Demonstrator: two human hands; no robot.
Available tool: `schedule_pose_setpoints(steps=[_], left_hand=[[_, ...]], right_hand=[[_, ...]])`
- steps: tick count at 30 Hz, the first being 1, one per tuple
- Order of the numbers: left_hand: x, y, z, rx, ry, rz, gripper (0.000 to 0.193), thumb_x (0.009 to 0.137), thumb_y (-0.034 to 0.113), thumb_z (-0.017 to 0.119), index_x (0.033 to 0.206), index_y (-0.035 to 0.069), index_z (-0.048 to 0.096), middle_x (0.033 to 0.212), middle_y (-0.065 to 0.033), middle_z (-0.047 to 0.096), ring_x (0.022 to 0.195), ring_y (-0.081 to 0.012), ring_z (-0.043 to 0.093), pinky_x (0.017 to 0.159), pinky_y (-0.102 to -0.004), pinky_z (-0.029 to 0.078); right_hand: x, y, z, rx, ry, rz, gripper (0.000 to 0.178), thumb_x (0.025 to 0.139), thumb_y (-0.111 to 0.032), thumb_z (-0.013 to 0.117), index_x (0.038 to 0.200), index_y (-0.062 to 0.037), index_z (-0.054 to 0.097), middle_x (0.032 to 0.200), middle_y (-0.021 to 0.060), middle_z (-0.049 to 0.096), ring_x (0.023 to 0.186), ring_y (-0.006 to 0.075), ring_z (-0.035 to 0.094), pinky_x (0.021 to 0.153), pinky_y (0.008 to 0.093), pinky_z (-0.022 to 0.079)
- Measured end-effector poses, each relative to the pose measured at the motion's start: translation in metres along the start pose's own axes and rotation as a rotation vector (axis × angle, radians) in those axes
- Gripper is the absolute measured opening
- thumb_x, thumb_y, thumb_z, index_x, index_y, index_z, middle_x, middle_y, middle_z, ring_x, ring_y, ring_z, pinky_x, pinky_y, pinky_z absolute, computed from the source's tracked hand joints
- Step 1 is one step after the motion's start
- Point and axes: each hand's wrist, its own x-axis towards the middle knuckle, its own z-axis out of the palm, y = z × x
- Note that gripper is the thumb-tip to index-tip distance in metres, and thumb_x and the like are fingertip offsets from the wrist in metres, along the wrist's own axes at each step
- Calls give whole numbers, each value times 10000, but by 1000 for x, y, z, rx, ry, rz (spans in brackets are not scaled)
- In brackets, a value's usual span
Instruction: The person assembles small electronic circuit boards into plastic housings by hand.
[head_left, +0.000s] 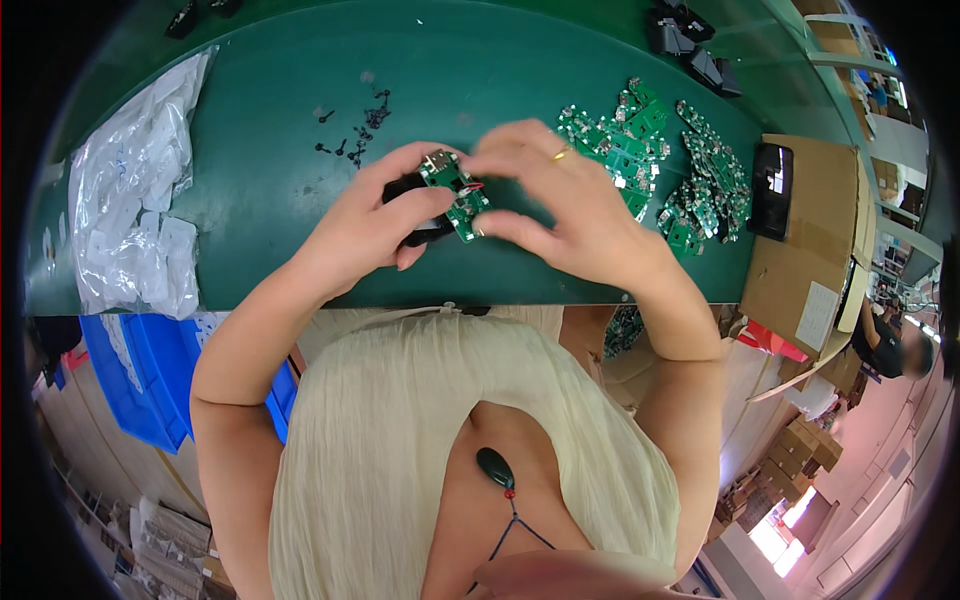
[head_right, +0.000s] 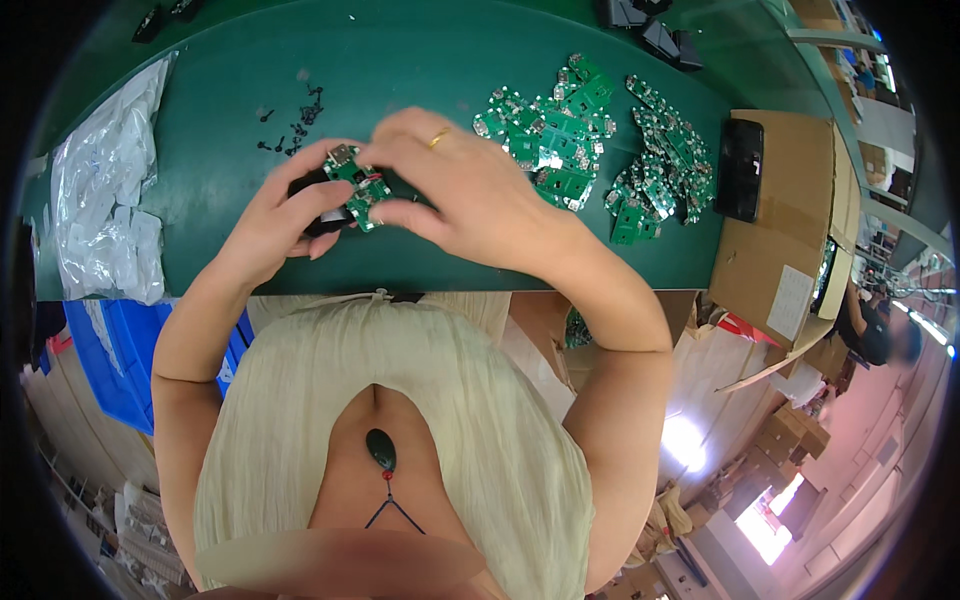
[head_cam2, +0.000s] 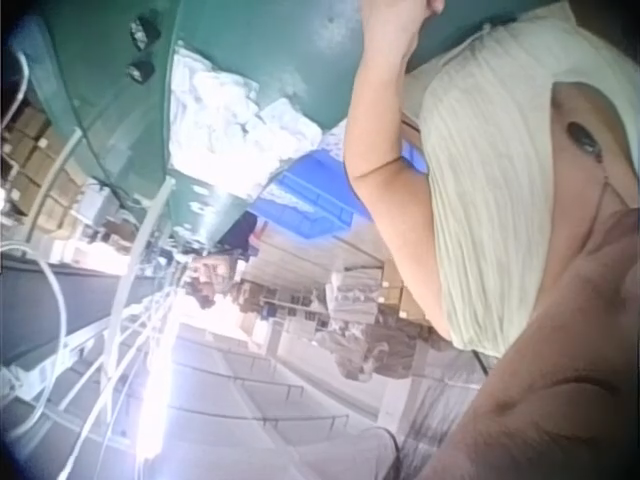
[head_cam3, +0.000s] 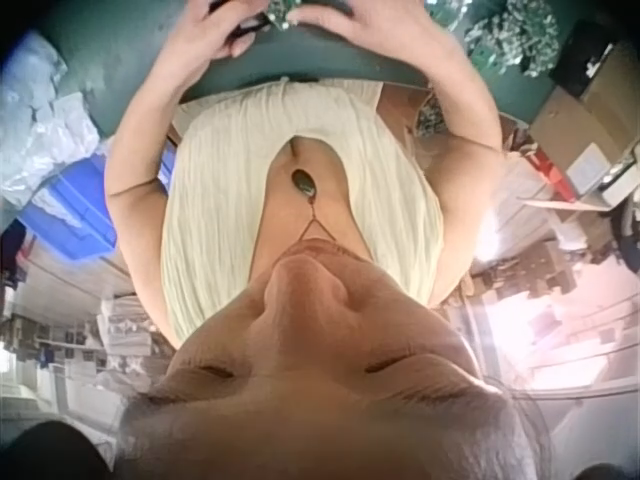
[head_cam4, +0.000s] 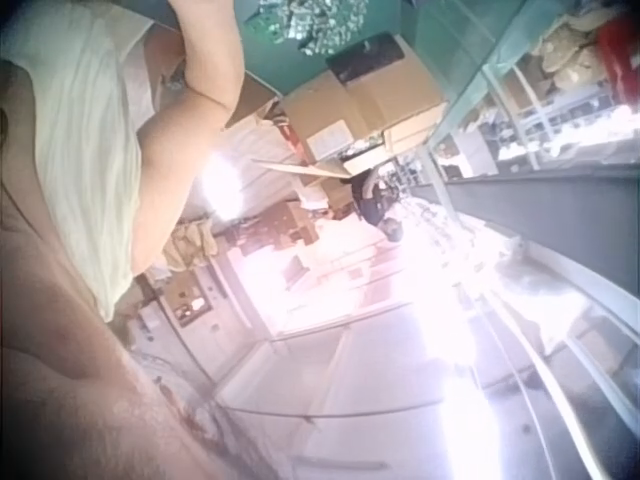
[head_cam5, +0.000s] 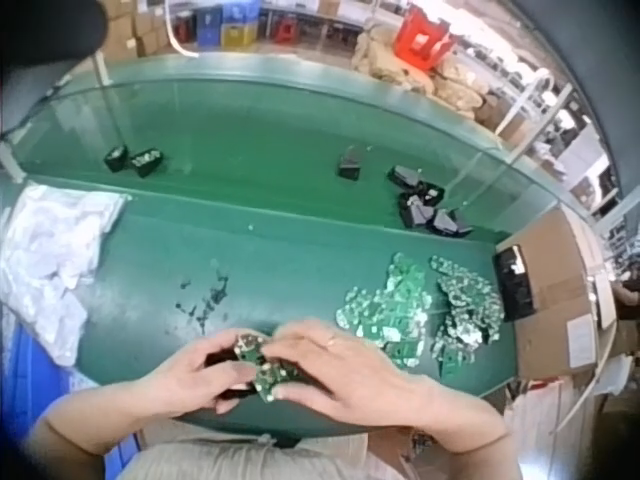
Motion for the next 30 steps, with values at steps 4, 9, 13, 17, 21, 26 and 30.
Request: schedule_pose_setpoints(steps=[4, 9, 13, 17, 21, 26, 30], left_hand=[[-3, -4, 0, -22, -40, 60, 295, 866, 202, 508, 1120, 55, 482, 718, 4, 516, 475, -49, 420, 398, -193, 297], [-5, -12, -4, -246, -155, 93, 393, 911, 325, 481, 1189, 54, 421, 750, 8, 513, 509, -47, 427, 405, -189, 288], [3, -17, -1, -407, -160, 154, 367, 922, 289, 459, 1220, 84, 398, 760, 10, 512, 532, -38, 428, 405, -182, 273], [7, -23, 11, -348, 22, -1, 288, 915, 204, 454, 1196, 144, 434, 799, 27, 509, 607, -22, 480, 419, -173, 296], [9, -22, 9, -478, 50, 81, 281, 891, 141, 470, 1172, 145, 461, 863, 35, 520, 651, -20, 501, 435, -167, 328], [8, -20, 16, -496, 75, 217, 377, 859, 54, 447, 1232, 111, 427, 1066, -41, 503, 921, -127, 522, 765, -264, 458], [8, -17, 21, -478, 135, 279, 395, 852, 25, 445, 1234, 119, 422, 1089, -42, 489, 960, -114, 497, 795, -252, 433]], right_hand=[[-3, 11, 7, 232, 66, -34, 611, 691, -278, 695, 1229, -86, 477, 1259, 83, 483, 1130, 283, 460, 888, 379, 413], [0, 8, 9, 318, 154, -66, 661, 642, -267, 740, 1215, -59, 482, 1188, 85, 536, 1074, 290, 500, 896, 380, 405], [-3, 3, 14, 259, 279, -90, 783, 550, -292, 806, 1203, -33, 461, 1165, 130, 554, 1026, 300, 537, 876, 387, 401], [0, -9, 29, 73, 452, -224, 623, 581, -356, 773, 1075, -64, 530, 1129, 112, 576, 994, 293, 551, 873, 408, 414], [1, -7, 28, -6, 410, -172, 460, 644, -334, 723, 1003, -84, 580, 1127, 106, 576, 1001, 301, 549, 854, 414, 428], [2, -6, 40, -86, 549, -182, 258, 648, -173, 717, 889, -130, 634, 1119, 87, 578, 1007, 288, 543, 804, 383, 436], [1, -5, 47, -117, 657, -178, 259, 637, -128, 722, 881, -132, 636, 1044, 73, 589, 971, 275, 544, 787, 365, 435]])
